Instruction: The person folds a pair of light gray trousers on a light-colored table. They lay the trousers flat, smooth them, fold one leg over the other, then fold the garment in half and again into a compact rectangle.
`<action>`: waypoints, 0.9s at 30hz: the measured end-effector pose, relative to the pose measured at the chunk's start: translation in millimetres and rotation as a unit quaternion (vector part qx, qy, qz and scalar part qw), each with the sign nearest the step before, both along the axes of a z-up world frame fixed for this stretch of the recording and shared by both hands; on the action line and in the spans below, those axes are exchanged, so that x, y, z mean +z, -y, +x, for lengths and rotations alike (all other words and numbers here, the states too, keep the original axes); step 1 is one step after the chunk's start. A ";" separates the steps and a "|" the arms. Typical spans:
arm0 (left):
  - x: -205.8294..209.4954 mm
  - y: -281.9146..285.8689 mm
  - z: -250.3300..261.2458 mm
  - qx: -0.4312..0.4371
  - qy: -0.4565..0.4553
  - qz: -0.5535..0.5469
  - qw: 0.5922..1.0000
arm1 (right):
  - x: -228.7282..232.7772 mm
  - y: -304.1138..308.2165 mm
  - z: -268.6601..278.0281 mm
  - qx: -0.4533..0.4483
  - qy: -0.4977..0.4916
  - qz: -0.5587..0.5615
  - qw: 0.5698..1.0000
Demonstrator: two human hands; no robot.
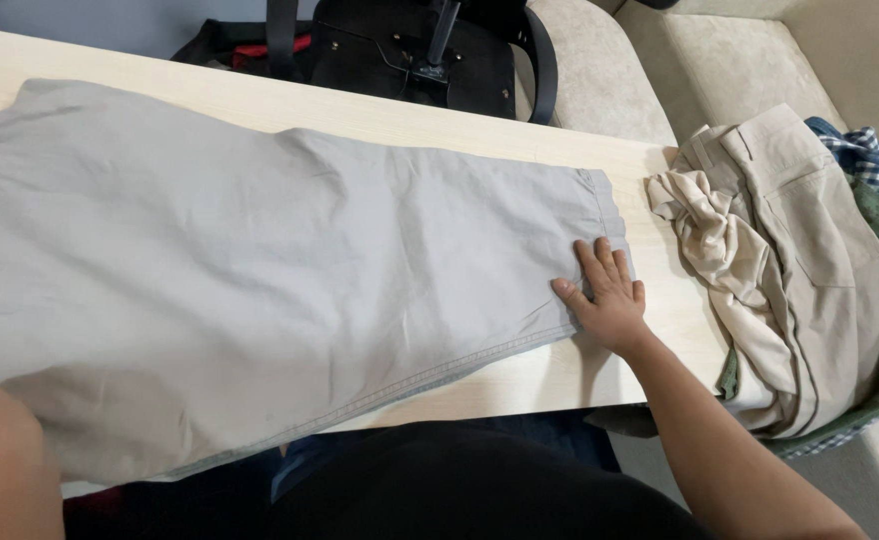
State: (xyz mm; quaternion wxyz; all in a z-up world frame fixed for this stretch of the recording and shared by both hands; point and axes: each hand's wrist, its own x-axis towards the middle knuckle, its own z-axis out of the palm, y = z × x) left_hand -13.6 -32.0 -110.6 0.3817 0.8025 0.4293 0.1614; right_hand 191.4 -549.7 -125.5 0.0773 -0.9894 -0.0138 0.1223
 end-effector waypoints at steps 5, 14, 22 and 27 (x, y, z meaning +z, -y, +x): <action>-17.1 -5.8 20.6 0.018 -0.002 0.048 0.999 | -5.0 41.1 11.4 -0.028 -0.011 0.008 1.000; -9.8 -23.2 76.1 0.030 0.050 0.204 0.977 | -9.1 98.3 23.7 -0.092 -0.008 -0.020 0.996; -21.7 -72.3 114.0 0.292 0.269 -0.338 0.853 | 20.1 36.8 28.8 -0.103 0.114 -0.112 0.982; -73.1 -150.3 108.4 0.331 0.271 -0.374 0.823 | 36.4 -113.2 -22.6 0.109 0.146 0.117 0.976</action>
